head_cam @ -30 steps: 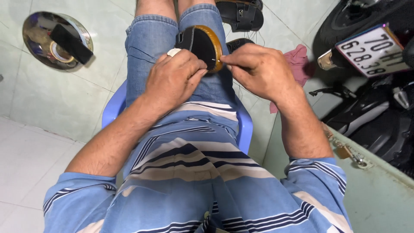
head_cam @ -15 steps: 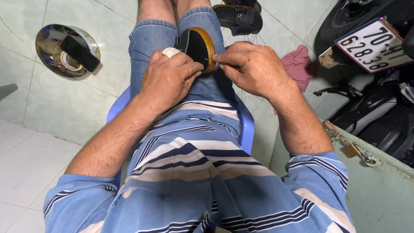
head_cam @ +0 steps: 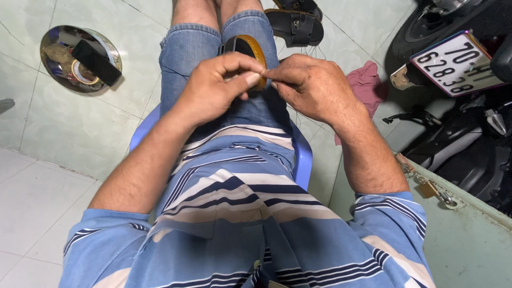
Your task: The person sits on a blue plastic stool and sews the sole of a black shoe using a needle and thread. They repeatedly push the needle through the shoe's edge and pull the thread to secure the sole.
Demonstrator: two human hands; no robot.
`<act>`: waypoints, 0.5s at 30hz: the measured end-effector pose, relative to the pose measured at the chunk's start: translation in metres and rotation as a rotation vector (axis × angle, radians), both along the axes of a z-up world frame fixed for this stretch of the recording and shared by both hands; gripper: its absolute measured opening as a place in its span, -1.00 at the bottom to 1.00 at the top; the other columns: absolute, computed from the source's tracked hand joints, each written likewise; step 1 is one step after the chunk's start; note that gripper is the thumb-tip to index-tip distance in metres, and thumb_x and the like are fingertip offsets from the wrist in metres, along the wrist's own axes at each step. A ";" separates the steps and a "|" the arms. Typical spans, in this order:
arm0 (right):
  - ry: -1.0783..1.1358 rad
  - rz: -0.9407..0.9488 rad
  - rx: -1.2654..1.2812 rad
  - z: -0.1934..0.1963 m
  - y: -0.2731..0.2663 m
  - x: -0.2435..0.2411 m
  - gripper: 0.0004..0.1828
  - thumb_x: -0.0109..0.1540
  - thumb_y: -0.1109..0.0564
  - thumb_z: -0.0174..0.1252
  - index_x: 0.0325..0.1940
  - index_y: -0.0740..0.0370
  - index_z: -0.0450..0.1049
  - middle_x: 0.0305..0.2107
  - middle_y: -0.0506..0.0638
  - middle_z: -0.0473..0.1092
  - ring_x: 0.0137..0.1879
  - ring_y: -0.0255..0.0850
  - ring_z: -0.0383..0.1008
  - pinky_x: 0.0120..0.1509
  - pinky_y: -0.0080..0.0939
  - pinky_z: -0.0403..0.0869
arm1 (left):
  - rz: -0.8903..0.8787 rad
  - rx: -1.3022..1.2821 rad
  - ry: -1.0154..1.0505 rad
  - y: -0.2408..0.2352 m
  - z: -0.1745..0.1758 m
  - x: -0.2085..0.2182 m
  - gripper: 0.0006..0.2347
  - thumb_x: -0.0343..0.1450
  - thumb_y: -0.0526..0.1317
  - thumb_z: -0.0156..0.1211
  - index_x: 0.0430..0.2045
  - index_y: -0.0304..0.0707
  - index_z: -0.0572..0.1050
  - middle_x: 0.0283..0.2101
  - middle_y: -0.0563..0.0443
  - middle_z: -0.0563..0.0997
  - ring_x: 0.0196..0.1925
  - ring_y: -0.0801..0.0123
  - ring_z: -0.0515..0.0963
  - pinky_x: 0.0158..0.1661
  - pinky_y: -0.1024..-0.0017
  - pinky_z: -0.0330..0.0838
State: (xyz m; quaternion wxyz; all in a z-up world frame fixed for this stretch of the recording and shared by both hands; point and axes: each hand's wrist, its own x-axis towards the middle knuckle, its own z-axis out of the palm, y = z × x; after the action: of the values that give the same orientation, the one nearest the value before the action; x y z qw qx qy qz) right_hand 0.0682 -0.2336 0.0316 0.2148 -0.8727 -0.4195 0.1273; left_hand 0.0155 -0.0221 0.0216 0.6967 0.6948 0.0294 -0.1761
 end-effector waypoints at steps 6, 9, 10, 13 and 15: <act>-0.004 -0.008 0.006 0.000 0.000 -0.002 -0.75 0.17 0.14 0.17 -0.05 0.00 0.50 -0.28 -0.16 0.41 -0.18 -0.26 0.43 -0.41 -0.21 0.38 | -0.157 0.623 -0.140 -0.001 0.010 0.006 -0.77 0.34 -0.34 0.08 -0.24 -0.11 0.19 -0.45 0.20 0.50 -0.48 0.34 0.51 -0.50 0.28 0.39; -0.031 0.008 -0.002 -0.003 -0.002 -0.004 -0.73 0.18 0.16 0.15 -0.03 0.00 0.48 -0.29 -0.15 0.38 -0.19 -0.25 0.42 -0.45 -0.20 0.37 | -0.237 0.479 -0.112 -0.001 0.023 0.006 -0.77 0.28 -0.36 -0.06 -0.23 -0.06 0.23 -0.48 0.19 0.48 -0.52 0.34 0.46 -0.48 0.29 0.32; -0.031 0.009 -0.022 -0.004 -0.003 -0.004 -0.70 0.17 0.18 0.13 0.00 -0.01 0.46 -0.30 -0.16 0.36 -0.21 -0.25 0.40 -0.48 -0.19 0.36 | -0.257 0.395 -0.149 -0.001 0.027 0.006 -0.72 0.25 -0.39 -0.18 -0.22 -0.01 0.29 -0.50 0.15 0.44 -0.56 0.33 0.41 -0.48 0.32 0.27; -0.087 0.039 -0.073 -0.008 -0.007 -0.005 -0.67 0.16 0.17 0.11 0.01 -0.04 0.43 -0.31 -0.13 0.34 -0.23 -0.20 0.40 -0.53 -0.13 0.35 | -0.178 0.368 -0.151 -0.004 0.014 0.010 -0.64 0.19 -0.35 -0.11 -0.16 -0.03 0.44 -0.08 0.11 0.53 -0.06 0.36 0.49 -0.08 0.44 0.31; -0.089 0.032 -0.051 -0.009 -0.007 -0.006 -0.67 0.16 0.18 0.14 0.01 -0.04 0.44 -0.32 -0.14 0.34 -0.22 -0.22 0.40 -0.52 -0.16 0.34 | -0.166 0.508 -0.104 -0.003 0.016 0.009 -0.68 0.22 -0.33 -0.08 -0.16 -0.01 0.34 -0.26 0.13 0.49 -0.23 0.26 0.49 -0.27 0.28 0.31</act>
State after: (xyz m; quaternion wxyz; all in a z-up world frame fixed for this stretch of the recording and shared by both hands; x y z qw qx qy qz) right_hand 0.0622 -0.2403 0.0228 0.1715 -0.8758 -0.4393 0.1025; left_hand 0.0250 -0.0249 0.0380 0.4839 0.8554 -0.0200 -0.1836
